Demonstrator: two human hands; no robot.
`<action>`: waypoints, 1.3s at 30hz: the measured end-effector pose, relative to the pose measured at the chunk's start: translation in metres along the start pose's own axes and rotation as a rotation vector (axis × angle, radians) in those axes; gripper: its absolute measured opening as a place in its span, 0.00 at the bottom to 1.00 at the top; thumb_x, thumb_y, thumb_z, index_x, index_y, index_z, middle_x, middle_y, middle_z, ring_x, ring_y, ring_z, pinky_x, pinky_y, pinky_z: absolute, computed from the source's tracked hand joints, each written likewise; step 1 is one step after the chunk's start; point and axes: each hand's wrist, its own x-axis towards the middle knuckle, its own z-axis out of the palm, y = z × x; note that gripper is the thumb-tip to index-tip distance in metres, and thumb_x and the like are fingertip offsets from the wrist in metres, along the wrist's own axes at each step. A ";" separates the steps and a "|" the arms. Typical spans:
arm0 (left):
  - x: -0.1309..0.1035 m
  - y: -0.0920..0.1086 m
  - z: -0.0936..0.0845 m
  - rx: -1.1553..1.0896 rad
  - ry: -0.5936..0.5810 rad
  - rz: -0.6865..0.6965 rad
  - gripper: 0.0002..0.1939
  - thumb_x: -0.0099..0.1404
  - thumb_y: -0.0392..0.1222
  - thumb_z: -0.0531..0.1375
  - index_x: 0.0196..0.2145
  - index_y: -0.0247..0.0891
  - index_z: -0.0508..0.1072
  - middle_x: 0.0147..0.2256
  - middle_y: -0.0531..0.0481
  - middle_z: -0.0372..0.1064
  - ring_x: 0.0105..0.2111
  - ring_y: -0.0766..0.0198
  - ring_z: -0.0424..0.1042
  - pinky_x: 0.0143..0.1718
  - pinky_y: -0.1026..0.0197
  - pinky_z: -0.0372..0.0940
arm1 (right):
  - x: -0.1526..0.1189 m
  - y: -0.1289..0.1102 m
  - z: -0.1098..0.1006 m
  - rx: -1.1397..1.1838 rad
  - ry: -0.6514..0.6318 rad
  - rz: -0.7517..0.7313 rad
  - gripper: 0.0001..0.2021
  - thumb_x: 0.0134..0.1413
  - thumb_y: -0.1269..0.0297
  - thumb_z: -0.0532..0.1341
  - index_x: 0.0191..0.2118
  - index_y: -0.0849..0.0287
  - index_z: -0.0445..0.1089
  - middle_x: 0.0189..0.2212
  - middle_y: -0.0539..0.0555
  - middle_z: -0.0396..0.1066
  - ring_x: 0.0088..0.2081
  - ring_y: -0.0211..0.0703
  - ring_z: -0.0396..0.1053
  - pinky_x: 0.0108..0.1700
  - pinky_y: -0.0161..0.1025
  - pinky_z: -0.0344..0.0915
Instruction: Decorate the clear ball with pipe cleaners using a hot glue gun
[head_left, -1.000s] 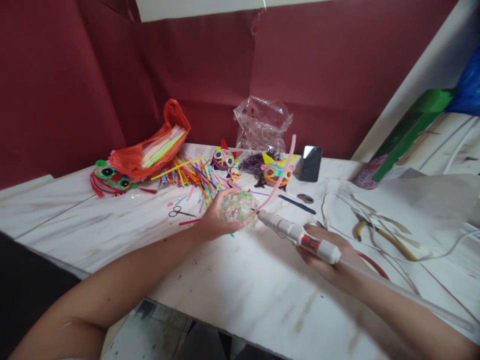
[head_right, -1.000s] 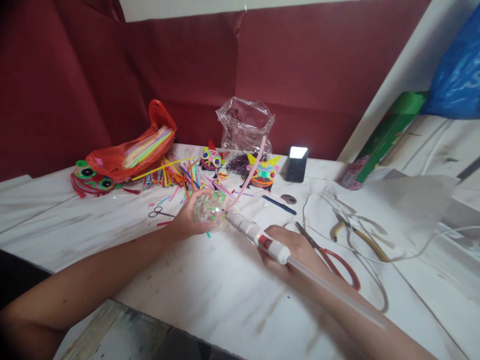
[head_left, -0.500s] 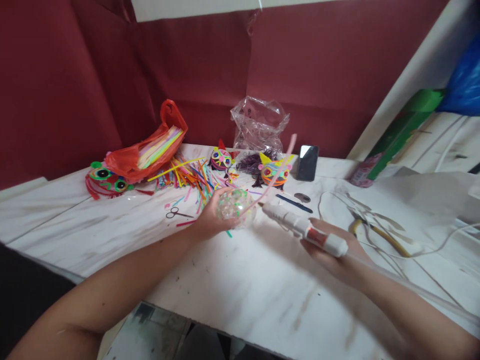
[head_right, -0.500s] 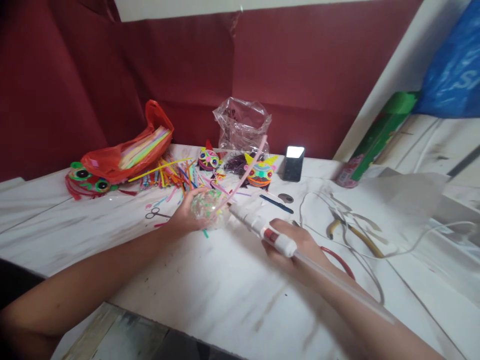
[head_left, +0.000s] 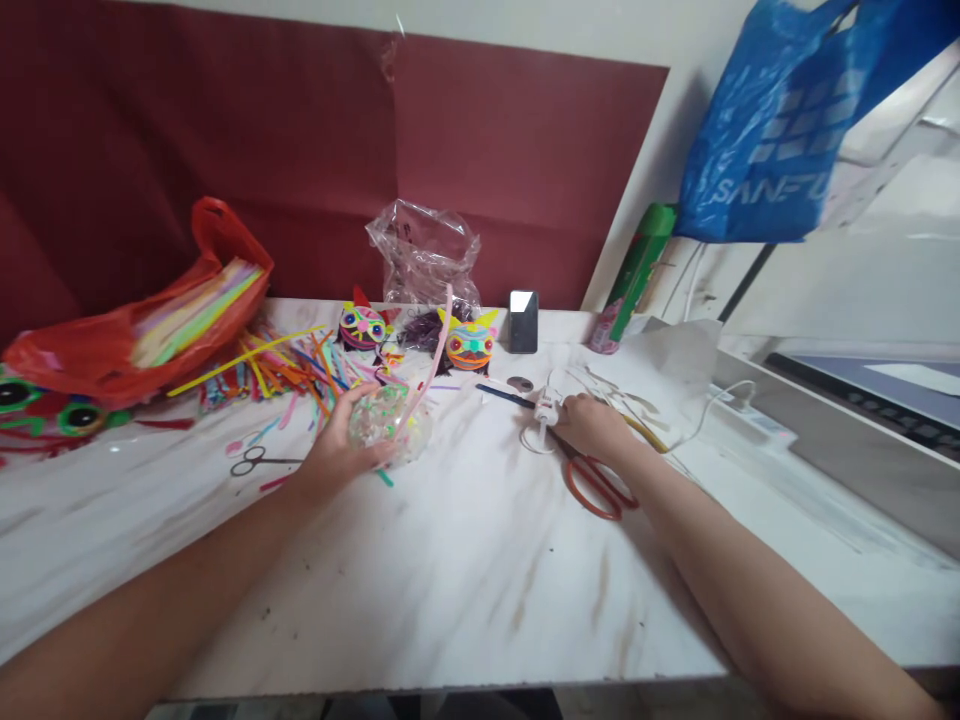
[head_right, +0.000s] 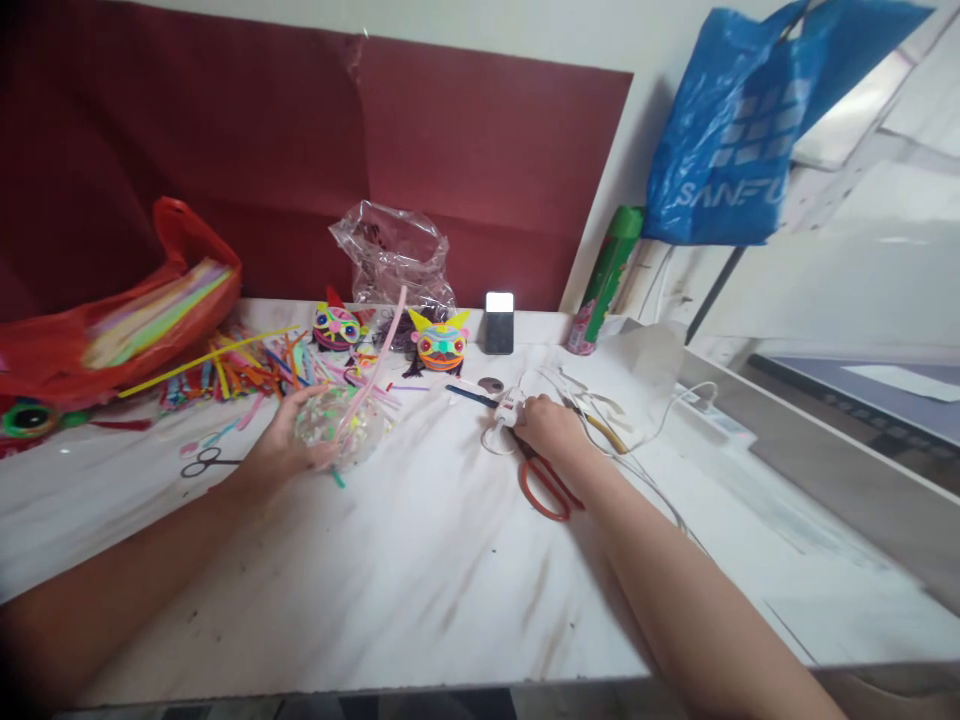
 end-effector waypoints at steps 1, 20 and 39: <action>0.000 0.000 0.001 0.005 -0.003 0.006 0.43 0.46 0.55 0.70 0.57 0.46 0.60 0.50 0.46 0.68 0.44 0.51 0.72 0.43 0.52 0.70 | 0.001 0.002 0.003 -0.003 -0.010 -0.008 0.14 0.56 0.63 0.57 0.44 0.66 0.71 0.44 0.67 0.74 0.43 0.57 0.74 0.37 0.42 0.63; -0.016 0.006 0.028 0.397 -0.122 0.641 0.36 0.49 0.41 0.67 0.55 0.38 0.59 0.54 0.37 0.60 0.57 0.47 0.62 0.60 0.43 0.60 | -0.087 -0.085 -0.016 0.347 0.888 -0.928 0.11 0.63 0.67 0.58 0.50 0.57 0.67 0.44 0.59 0.76 0.52 0.51 0.69 0.58 0.55 0.56; -0.017 0.008 0.027 0.358 -0.268 0.552 0.40 0.46 0.43 0.69 0.55 0.41 0.60 0.54 0.38 0.60 0.57 0.47 0.61 0.60 0.43 0.58 | -0.078 -0.081 -0.011 0.629 0.559 -0.865 0.07 0.63 0.64 0.58 0.34 0.57 0.68 0.28 0.53 0.74 0.34 0.43 0.70 0.44 0.45 0.58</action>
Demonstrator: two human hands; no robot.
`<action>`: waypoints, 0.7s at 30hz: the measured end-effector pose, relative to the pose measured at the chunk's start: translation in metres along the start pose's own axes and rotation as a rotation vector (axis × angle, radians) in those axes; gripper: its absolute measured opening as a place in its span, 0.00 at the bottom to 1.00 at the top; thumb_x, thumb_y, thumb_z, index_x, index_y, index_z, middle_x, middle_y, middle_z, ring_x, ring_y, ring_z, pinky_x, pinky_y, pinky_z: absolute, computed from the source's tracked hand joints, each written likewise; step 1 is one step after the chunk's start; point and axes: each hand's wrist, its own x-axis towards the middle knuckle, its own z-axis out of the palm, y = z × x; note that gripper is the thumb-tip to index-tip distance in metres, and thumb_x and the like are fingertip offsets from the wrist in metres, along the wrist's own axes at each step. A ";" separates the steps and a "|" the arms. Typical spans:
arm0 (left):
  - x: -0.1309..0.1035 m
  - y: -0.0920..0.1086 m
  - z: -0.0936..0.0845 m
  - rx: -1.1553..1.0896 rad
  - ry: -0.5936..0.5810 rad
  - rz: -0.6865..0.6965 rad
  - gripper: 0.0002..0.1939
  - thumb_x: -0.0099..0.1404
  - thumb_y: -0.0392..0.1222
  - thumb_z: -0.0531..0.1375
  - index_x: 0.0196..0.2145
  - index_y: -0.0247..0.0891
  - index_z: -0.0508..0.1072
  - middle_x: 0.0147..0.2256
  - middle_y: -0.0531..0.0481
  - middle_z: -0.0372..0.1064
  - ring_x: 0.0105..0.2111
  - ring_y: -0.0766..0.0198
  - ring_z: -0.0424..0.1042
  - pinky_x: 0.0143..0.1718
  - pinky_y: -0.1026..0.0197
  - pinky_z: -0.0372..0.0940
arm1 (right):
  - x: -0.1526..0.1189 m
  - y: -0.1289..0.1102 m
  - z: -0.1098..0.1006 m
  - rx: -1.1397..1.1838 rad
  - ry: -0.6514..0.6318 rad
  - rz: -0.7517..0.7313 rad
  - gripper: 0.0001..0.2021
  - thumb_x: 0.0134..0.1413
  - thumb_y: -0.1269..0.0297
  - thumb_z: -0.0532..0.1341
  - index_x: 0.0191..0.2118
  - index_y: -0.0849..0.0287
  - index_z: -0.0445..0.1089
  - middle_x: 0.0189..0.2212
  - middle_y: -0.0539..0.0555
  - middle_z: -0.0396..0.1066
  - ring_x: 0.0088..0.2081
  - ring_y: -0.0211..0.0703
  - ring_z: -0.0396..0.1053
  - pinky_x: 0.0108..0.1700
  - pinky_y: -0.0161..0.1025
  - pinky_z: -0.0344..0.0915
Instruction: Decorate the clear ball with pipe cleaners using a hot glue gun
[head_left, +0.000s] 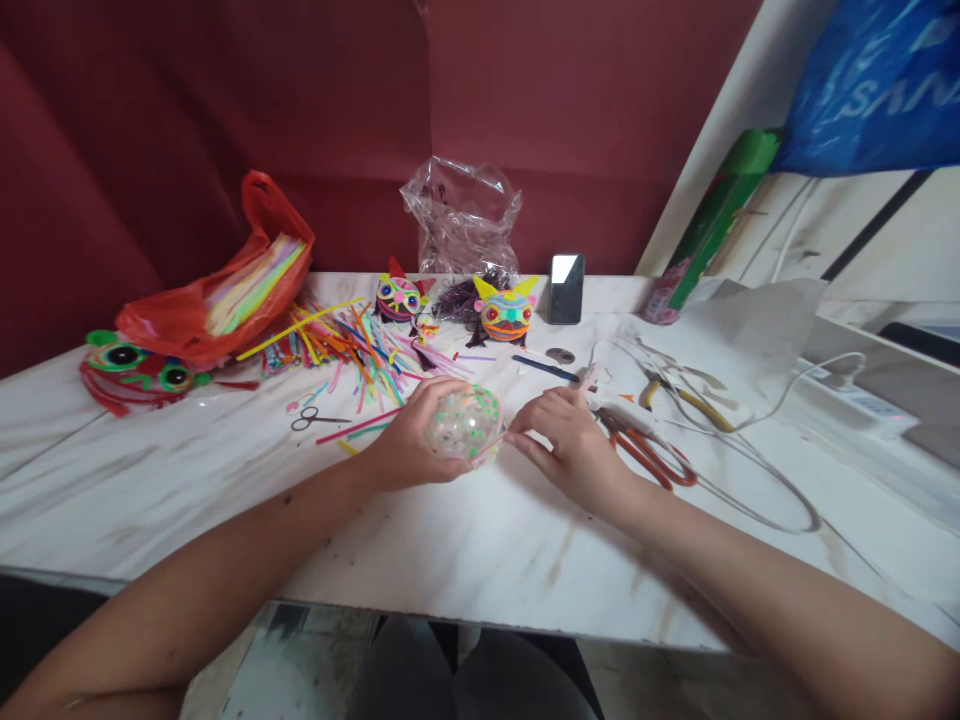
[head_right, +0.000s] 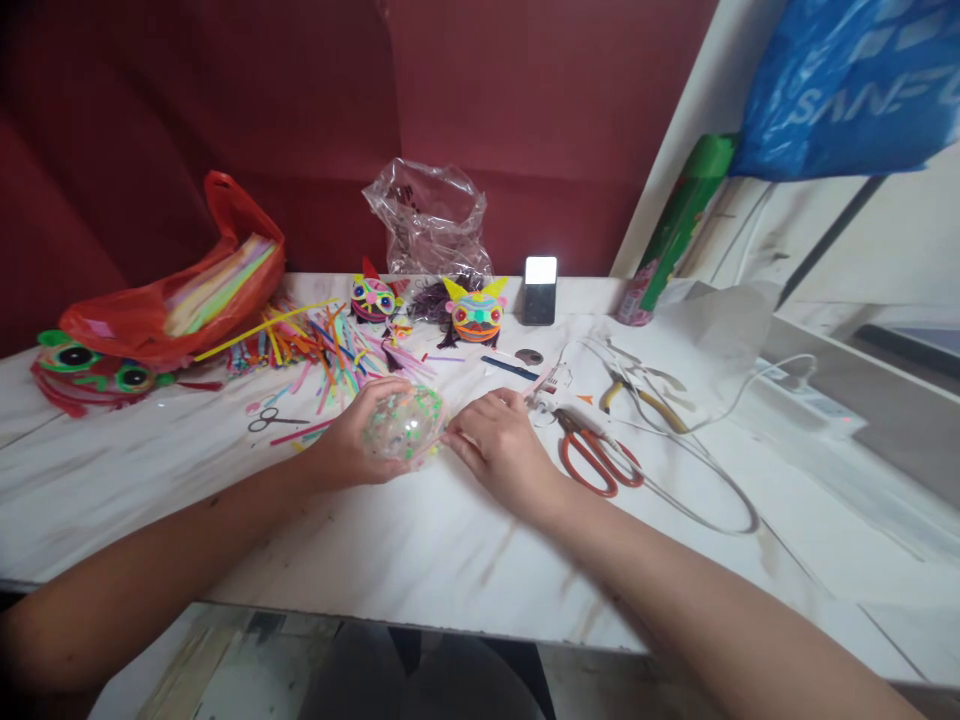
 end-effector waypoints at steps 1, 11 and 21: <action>0.000 0.000 0.000 -0.007 -0.001 -0.012 0.40 0.46 0.44 0.69 0.55 0.41 0.60 0.54 0.39 0.60 0.57 0.46 0.61 0.60 0.43 0.57 | 0.000 0.000 0.000 0.014 -0.003 0.012 0.07 0.63 0.64 0.58 0.33 0.57 0.69 0.28 0.52 0.74 0.33 0.43 0.70 0.44 0.45 0.58; 0.000 0.004 -0.004 -0.044 -0.062 -0.001 0.39 0.48 0.48 0.68 0.55 0.39 0.59 0.55 0.36 0.59 0.58 0.44 0.61 0.59 0.44 0.58 | 0.000 -0.001 0.002 0.108 -0.004 0.055 0.05 0.60 0.66 0.61 0.33 0.59 0.70 0.29 0.53 0.76 0.34 0.43 0.72 0.45 0.45 0.59; 0.000 -0.001 -0.002 -0.049 -0.080 -0.085 0.40 0.47 0.47 0.69 0.56 0.41 0.61 0.57 0.38 0.61 0.59 0.44 0.62 0.61 0.44 0.58 | -0.001 0.002 0.012 0.150 -0.009 0.210 0.05 0.56 0.66 0.64 0.30 0.58 0.71 0.29 0.53 0.78 0.33 0.45 0.74 0.42 0.45 0.63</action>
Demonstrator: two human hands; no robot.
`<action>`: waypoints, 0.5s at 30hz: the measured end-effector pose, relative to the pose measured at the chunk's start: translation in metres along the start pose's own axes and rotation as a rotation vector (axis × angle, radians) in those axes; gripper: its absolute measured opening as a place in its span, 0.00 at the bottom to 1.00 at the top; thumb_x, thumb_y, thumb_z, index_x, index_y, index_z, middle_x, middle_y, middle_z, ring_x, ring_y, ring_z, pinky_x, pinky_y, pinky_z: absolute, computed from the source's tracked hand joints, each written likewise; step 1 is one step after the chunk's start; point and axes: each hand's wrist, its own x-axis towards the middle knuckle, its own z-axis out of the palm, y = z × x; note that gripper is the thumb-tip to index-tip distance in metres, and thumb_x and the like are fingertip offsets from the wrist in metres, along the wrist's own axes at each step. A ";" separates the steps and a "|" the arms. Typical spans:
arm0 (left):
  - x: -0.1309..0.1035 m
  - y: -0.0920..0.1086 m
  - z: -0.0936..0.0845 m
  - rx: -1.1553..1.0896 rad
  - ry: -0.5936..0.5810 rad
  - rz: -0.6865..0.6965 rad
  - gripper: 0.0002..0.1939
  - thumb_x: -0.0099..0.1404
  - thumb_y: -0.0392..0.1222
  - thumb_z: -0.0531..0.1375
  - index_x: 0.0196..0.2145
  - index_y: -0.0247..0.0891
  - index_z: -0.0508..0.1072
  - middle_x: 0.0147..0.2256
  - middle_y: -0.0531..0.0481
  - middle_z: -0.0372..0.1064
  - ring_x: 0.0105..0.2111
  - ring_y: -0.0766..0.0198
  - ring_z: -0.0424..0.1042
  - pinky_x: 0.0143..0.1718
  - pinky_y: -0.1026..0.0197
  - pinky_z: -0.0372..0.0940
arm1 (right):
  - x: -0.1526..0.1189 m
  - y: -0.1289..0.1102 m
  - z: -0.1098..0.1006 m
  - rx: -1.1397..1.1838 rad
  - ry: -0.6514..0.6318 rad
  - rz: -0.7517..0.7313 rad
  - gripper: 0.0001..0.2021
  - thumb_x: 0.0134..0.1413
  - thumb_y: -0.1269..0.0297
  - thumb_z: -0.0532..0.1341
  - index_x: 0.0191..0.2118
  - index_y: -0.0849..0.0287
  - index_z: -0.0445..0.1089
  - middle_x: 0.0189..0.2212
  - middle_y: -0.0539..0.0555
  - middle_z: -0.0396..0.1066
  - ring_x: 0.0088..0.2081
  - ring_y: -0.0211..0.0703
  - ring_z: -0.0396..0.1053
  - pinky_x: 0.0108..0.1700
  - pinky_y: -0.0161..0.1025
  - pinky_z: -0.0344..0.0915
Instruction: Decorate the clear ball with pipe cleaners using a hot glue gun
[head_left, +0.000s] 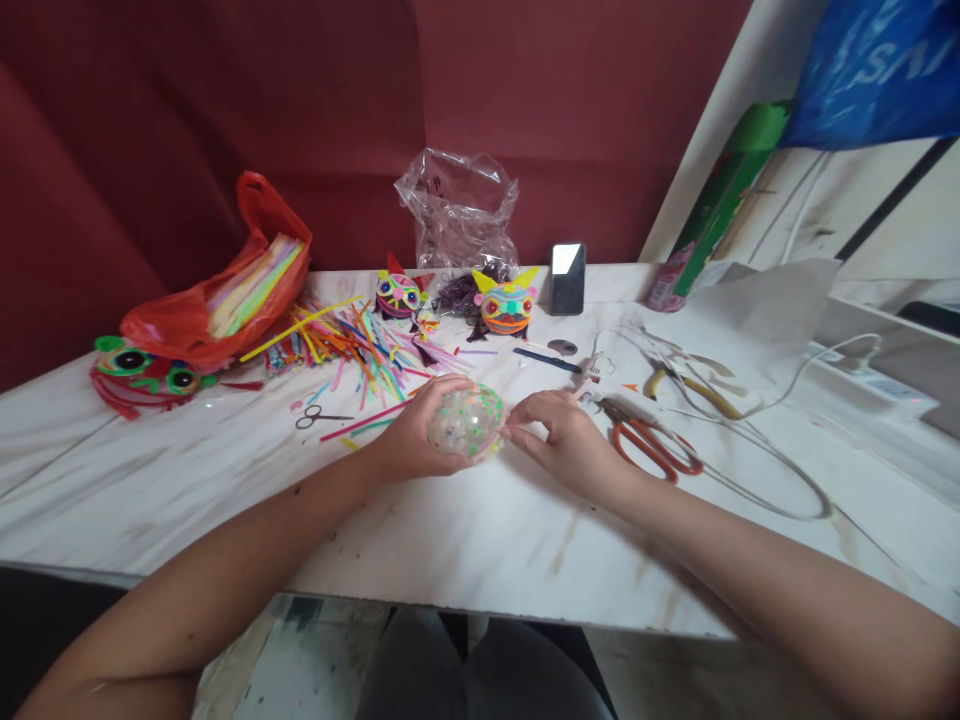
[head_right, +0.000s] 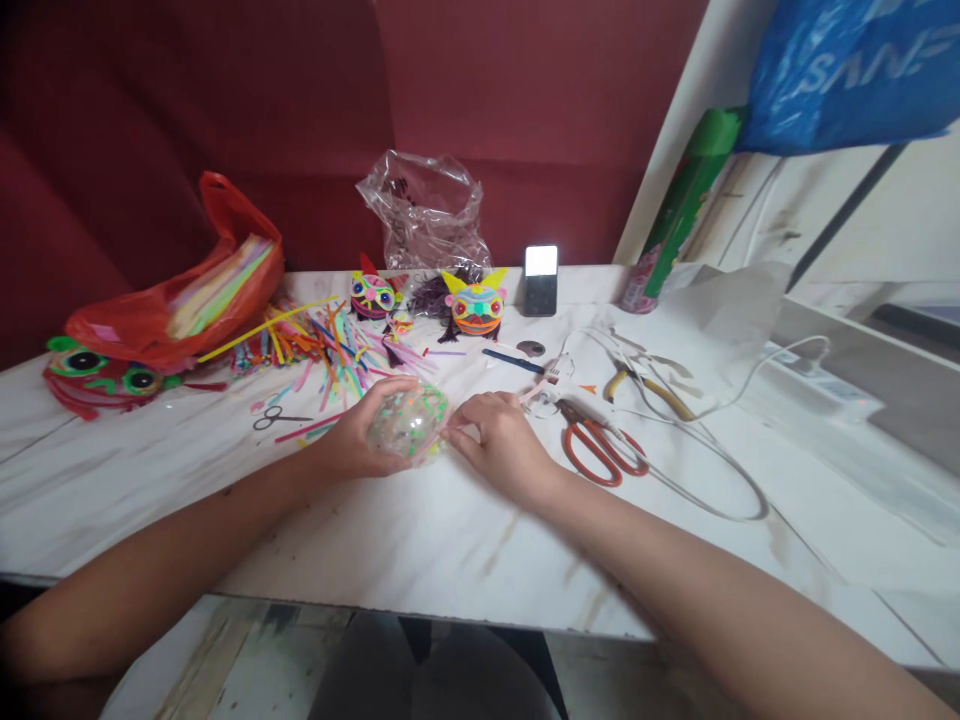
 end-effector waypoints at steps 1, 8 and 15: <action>0.000 0.000 0.000 -0.005 -0.001 -0.009 0.40 0.47 0.47 0.69 0.56 0.41 0.61 0.58 0.39 0.60 0.59 0.43 0.61 0.61 0.43 0.58 | 0.000 0.000 0.000 0.000 0.001 0.007 0.05 0.56 0.67 0.64 0.30 0.58 0.71 0.28 0.53 0.78 0.32 0.45 0.74 0.42 0.45 0.63; 0.000 0.004 0.000 -0.003 -0.003 -0.048 0.40 0.46 0.49 0.70 0.56 0.44 0.62 0.58 0.41 0.60 0.60 0.45 0.60 0.61 0.44 0.58 | 0.000 -0.005 0.001 -0.007 -0.013 0.025 0.06 0.56 0.65 0.63 0.29 0.57 0.71 0.28 0.54 0.77 0.32 0.46 0.74 0.41 0.45 0.65; 0.003 0.015 -0.002 0.110 0.003 -0.120 0.41 0.45 0.47 0.70 0.55 0.39 0.61 0.54 0.38 0.64 0.57 0.44 0.64 0.58 0.44 0.60 | -0.001 -0.008 0.004 -0.005 -0.004 0.005 0.05 0.55 0.67 0.64 0.29 0.58 0.70 0.28 0.53 0.77 0.32 0.46 0.74 0.42 0.45 0.63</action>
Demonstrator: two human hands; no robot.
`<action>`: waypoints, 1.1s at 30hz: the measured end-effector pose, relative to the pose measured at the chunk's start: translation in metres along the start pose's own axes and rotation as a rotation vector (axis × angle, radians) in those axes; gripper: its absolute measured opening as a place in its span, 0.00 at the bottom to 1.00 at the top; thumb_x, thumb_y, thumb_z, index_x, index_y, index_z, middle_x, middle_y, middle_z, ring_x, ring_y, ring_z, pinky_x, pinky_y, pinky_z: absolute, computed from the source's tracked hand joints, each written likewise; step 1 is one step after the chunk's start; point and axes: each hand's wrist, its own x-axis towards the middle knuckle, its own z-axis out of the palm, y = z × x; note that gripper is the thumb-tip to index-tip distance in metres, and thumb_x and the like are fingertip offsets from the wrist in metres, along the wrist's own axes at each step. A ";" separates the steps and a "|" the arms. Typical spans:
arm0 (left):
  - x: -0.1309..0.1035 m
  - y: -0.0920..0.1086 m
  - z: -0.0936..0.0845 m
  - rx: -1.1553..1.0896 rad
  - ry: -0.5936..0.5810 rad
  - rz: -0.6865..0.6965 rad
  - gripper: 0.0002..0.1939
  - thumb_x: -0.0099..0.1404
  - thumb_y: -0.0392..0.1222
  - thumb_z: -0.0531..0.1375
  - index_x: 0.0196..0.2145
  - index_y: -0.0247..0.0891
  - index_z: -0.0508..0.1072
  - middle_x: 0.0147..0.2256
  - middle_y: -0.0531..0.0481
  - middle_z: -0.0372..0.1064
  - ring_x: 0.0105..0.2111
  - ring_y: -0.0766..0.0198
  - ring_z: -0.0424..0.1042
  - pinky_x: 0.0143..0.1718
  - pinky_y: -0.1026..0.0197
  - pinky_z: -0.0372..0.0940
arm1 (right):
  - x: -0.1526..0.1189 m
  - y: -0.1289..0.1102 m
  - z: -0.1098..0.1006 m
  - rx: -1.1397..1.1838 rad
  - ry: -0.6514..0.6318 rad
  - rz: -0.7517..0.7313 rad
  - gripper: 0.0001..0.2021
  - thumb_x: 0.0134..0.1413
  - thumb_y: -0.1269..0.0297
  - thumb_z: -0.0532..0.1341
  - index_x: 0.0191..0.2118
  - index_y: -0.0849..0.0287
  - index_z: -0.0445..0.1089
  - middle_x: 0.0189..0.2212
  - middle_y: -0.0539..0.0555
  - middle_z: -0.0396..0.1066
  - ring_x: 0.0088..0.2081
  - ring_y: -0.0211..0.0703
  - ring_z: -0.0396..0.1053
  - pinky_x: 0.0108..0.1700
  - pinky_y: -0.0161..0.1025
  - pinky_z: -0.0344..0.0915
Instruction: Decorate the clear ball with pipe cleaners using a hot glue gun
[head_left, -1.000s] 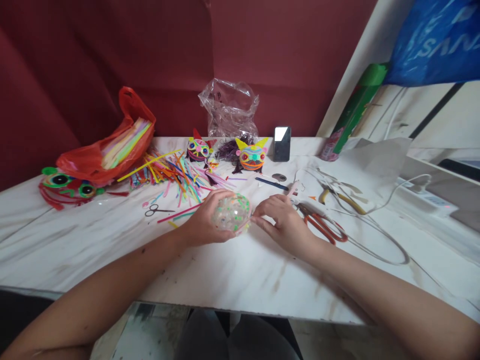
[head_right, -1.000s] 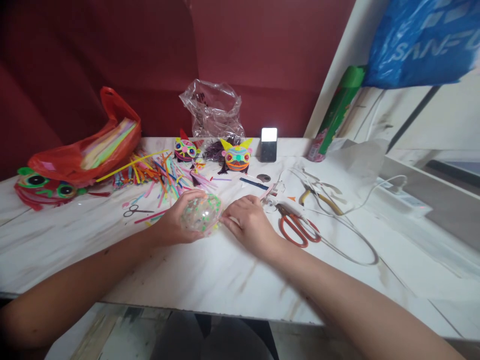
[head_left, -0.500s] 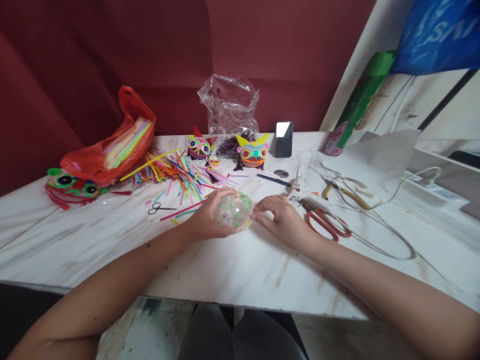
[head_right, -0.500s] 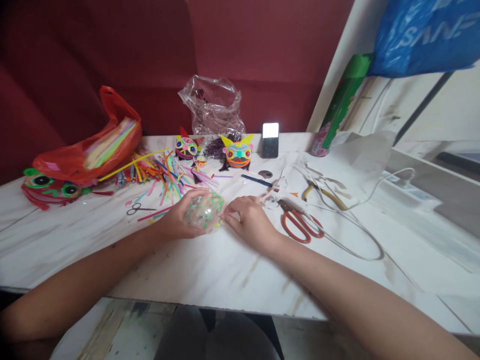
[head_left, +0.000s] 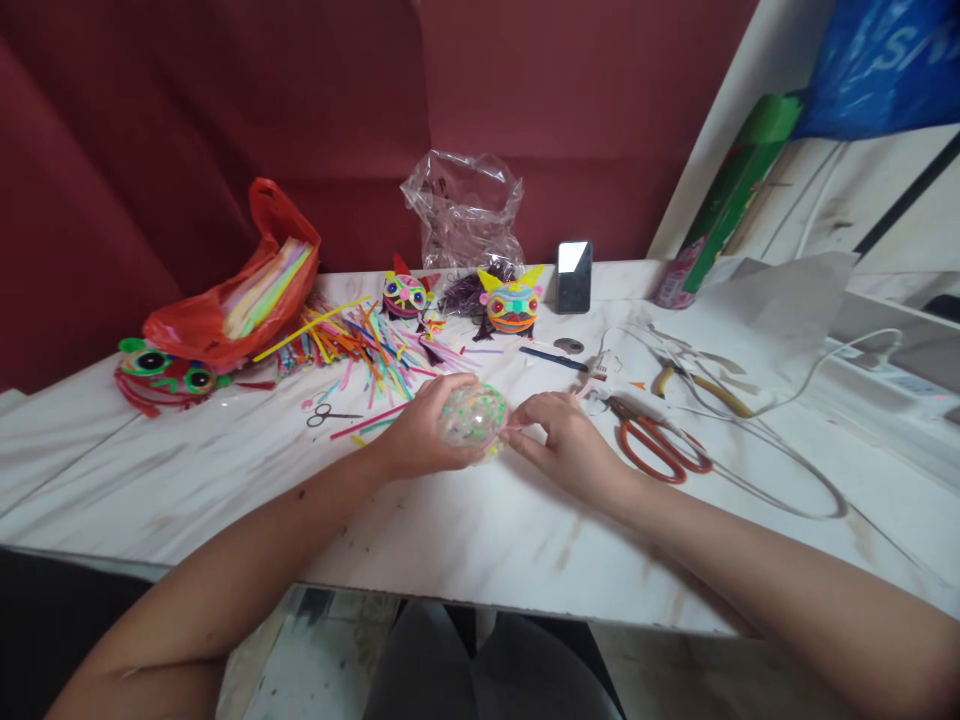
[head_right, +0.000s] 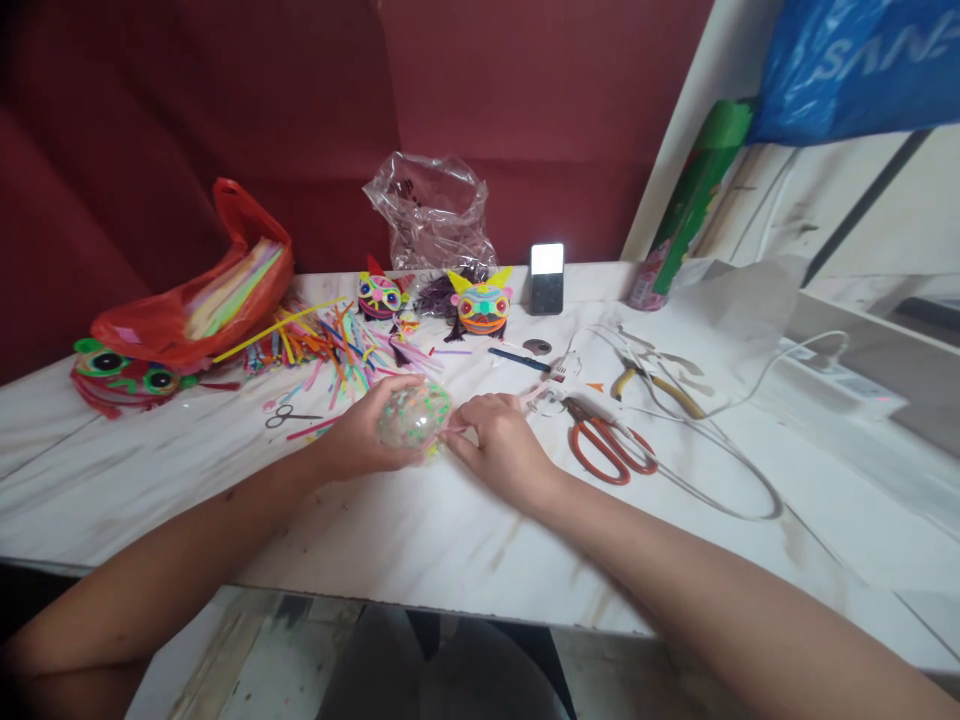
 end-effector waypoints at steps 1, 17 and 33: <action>0.000 0.001 0.000 0.016 0.002 0.016 0.40 0.46 0.46 0.69 0.55 0.39 0.61 0.54 0.38 0.64 0.56 0.44 0.64 0.58 0.44 0.60 | 0.000 0.000 0.000 -0.001 0.001 0.001 0.05 0.56 0.67 0.64 0.29 0.58 0.70 0.28 0.53 0.76 0.32 0.46 0.73 0.42 0.45 0.63; 0.000 -0.005 0.004 -0.013 0.034 0.003 0.33 0.51 0.45 0.68 0.53 0.39 0.63 0.51 0.41 0.64 0.53 0.49 0.66 0.57 0.47 0.62 | 0.001 -0.007 0.003 -0.017 0.019 0.003 0.05 0.56 0.67 0.63 0.29 0.58 0.69 0.27 0.53 0.76 0.32 0.46 0.73 0.41 0.45 0.62; 0.002 -0.007 -0.005 -0.210 -0.103 -0.095 0.38 0.49 0.53 0.69 0.55 0.40 0.60 0.55 0.42 0.60 0.57 0.47 0.61 0.57 0.50 0.60 | 0.000 -0.009 0.005 0.066 0.046 0.041 0.05 0.54 0.72 0.62 0.28 0.58 0.70 0.27 0.52 0.77 0.33 0.44 0.73 0.41 0.44 0.63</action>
